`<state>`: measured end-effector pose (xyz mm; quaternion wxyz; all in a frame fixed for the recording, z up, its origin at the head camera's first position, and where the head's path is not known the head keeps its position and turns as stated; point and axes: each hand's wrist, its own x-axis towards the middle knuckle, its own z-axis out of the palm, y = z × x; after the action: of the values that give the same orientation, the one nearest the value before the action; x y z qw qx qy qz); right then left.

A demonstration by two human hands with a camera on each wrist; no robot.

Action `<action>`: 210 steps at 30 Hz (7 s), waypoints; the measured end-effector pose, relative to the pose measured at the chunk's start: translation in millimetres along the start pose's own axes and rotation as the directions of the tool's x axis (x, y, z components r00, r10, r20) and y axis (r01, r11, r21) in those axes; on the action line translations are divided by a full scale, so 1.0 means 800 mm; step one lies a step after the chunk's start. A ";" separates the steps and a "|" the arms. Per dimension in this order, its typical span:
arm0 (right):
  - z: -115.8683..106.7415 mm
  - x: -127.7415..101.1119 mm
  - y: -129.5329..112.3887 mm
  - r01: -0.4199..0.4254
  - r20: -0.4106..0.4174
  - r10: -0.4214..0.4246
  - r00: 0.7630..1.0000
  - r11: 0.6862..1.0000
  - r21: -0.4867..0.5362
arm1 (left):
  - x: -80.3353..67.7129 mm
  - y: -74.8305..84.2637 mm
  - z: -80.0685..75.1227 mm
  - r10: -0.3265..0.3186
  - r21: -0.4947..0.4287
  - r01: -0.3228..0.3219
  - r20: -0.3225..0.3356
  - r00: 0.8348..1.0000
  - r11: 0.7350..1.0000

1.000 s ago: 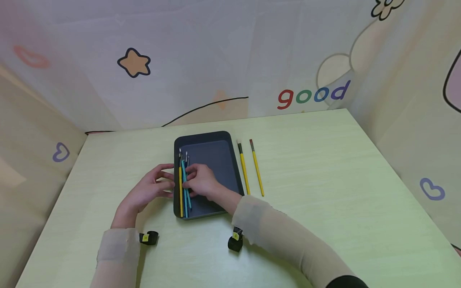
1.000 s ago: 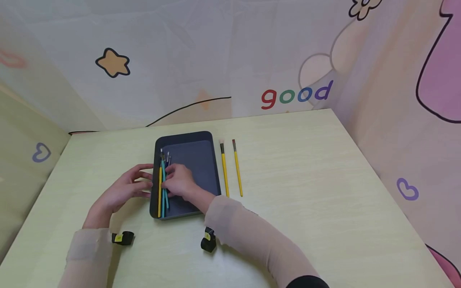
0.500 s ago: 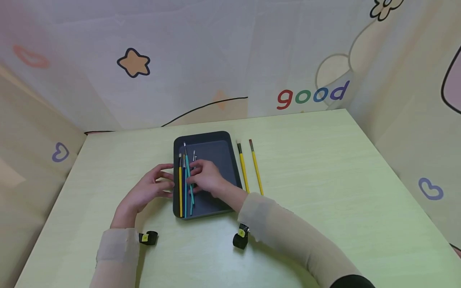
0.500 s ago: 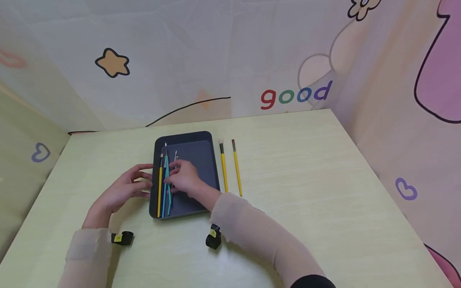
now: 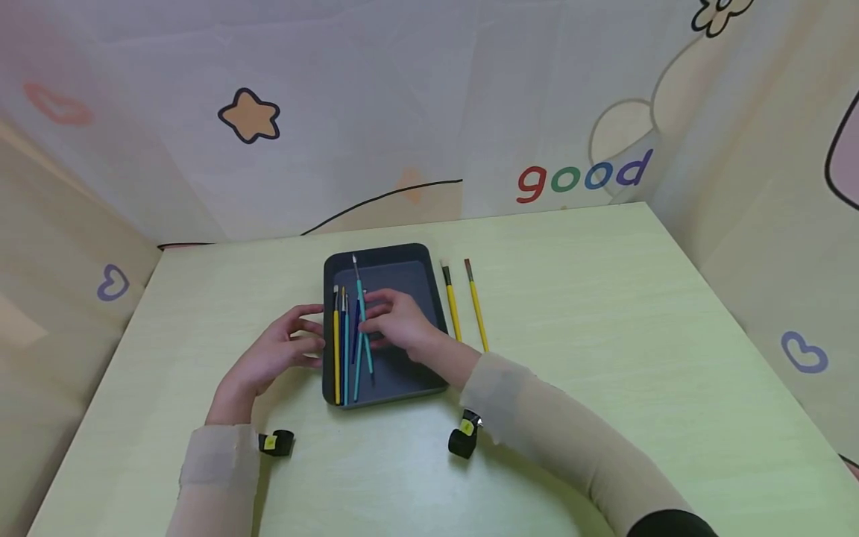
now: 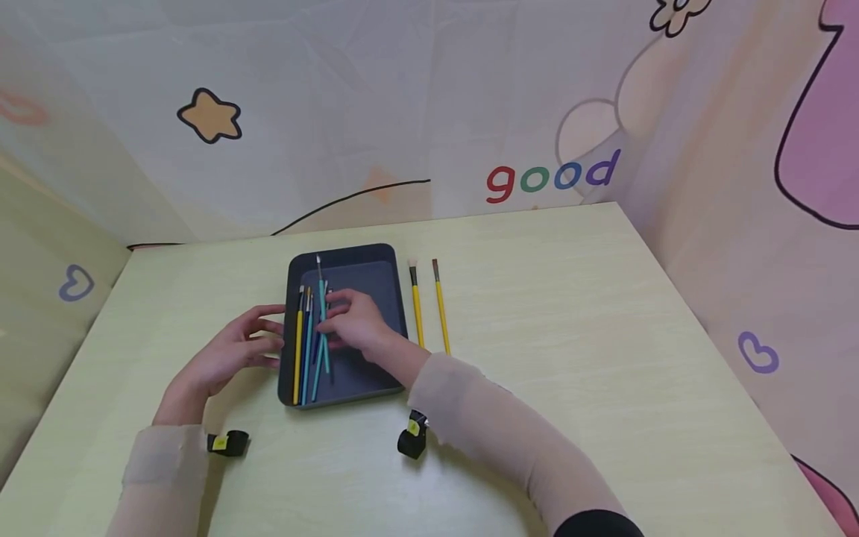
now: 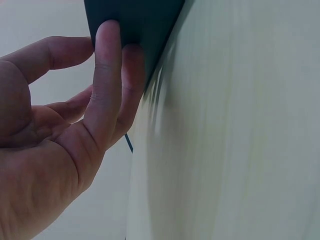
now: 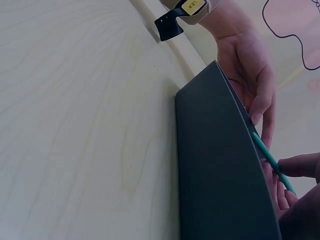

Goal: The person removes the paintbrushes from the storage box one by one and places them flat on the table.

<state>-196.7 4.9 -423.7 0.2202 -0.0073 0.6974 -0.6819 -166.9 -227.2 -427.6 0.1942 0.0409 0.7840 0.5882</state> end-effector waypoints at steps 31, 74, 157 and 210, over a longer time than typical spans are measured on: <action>-0.058 -0.026 -0.015 -0.040 0.033 0.040 0.999 0.999 -0.004 | 0.000 -0.001 -0.001 -0.004 0.007 0.005 -0.018 1.000 1.000; -0.187 -0.076 0.009 0.015 -0.014 -0.017 1.000 0.996 -0.085 | 0.001 -0.006 0.001 0.001 0.011 0.000 -0.033 0.999 1.000; -0.227 -0.050 0.000 -0.060 -0.146 -0.015 0.989 0.866 -0.496 | 0.000 0.004 0.005 -0.022 0.034 0.023 -0.035 0.999 0.999; -0.050 -0.018 -0.005 -0.131 0.336 0.125 0.934 0.991 -0.007 | -0.004 0.001 0.009 -0.006 0.031 0.007 -0.041 0.999 0.999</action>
<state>-197.7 47.2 -416.9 0.3797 -0.0762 0.6435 -0.6603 -161.6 -221.6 -427.8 0.1794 0.0293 0.7970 0.5760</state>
